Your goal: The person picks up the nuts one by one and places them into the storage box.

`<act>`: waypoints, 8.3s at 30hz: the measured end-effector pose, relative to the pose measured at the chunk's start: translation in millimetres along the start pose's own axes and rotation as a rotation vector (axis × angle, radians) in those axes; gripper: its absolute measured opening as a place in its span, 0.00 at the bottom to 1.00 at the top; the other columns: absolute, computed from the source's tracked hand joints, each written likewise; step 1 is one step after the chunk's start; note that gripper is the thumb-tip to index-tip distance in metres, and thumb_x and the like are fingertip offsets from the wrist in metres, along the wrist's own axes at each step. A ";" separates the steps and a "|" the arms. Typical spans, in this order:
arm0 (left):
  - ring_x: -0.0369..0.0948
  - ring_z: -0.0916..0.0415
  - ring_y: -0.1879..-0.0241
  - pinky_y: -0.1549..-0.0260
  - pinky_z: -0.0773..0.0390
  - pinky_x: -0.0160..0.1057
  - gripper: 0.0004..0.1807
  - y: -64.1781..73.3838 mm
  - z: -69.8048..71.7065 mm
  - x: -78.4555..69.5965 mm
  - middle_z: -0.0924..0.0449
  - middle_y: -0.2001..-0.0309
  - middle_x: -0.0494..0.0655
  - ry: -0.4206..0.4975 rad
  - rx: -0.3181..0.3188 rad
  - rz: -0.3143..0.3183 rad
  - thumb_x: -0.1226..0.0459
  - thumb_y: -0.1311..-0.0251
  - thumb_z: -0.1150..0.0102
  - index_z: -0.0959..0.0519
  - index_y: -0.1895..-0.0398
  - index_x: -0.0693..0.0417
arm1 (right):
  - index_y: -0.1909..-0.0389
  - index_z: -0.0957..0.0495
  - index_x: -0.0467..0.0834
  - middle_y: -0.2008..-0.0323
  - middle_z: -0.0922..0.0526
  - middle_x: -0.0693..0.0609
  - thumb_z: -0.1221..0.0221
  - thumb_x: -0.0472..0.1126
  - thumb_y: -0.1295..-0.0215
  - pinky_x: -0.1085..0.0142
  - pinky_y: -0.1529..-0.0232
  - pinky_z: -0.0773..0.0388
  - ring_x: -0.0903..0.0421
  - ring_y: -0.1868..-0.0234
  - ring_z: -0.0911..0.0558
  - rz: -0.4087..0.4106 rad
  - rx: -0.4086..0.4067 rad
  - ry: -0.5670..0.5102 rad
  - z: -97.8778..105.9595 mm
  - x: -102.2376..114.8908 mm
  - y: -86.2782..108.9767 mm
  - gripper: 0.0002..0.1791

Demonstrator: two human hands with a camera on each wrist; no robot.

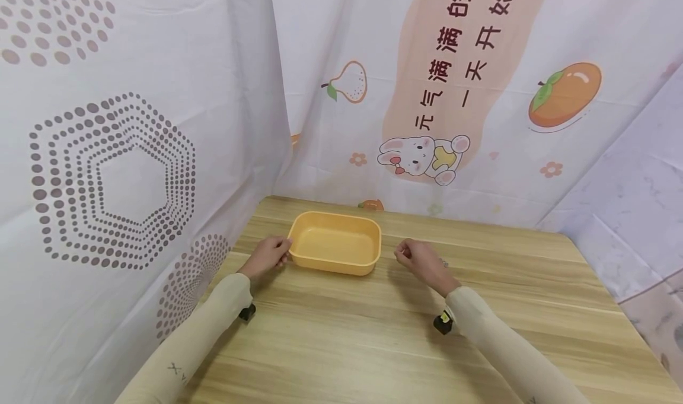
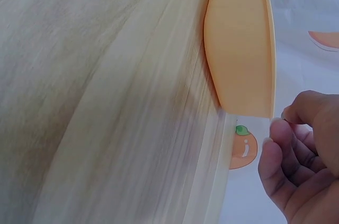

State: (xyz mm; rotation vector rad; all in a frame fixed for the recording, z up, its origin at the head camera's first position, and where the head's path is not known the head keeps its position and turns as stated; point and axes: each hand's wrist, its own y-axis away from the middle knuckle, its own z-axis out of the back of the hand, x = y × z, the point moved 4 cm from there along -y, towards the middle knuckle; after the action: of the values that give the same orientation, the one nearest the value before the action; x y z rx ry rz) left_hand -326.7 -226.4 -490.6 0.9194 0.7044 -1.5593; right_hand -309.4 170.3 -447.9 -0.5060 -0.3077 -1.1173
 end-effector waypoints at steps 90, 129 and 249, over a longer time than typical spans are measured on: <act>0.41 0.28 0.79 0.80 0.24 0.33 0.23 1.5 0.2 0.4 0.23 0.75 0.52 0.036 0.011 -0.018 0.52 0.19 0.52 0.24 0.71 0.59 | 0.65 0.17 0.42 0.77 0.20 0.58 0.38 0.37 0.30 0.69 0.74 0.26 0.63 0.77 0.26 0.058 0.014 -0.040 -33.9 35.9 -19.4 0.04; 0.39 0.27 0.78 0.79 0.24 0.34 0.22 0.0 0.5 0.9 0.22 0.74 0.51 0.052 0.004 0.009 0.53 0.19 0.52 0.23 0.68 0.61 | 0.66 0.19 0.43 0.77 0.21 0.57 0.37 0.38 0.30 0.67 0.75 0.27 0.61 0.76 0.26 -0.010 -0.018 -0.021 -14.4 -4.7 -7.0 0.04; 0.39 0.28 0.78 0.79 0.24 0.33 0.22 1.4 0.1 0.4 0.23 0.74 0.51 0.058 0.018 0.010 0.54 0.18 0.53 0.24 0.69 0.61 | 0.69 0.18 0.39 0.74 0.16 0.50 0.38 0.39 0.29 0.62 0.77 0.24 0.59 0.80 0.23 -0.242 0.044 0.063 19.9 -123.1 50.2 0.09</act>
State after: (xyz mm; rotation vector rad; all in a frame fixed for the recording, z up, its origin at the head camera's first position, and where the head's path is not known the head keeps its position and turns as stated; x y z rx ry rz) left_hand -325.4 -227.0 -490.8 0.9834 0.7266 -1.5380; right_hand -314.3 293.4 -501.7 -0.4006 -0.3436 -1.3553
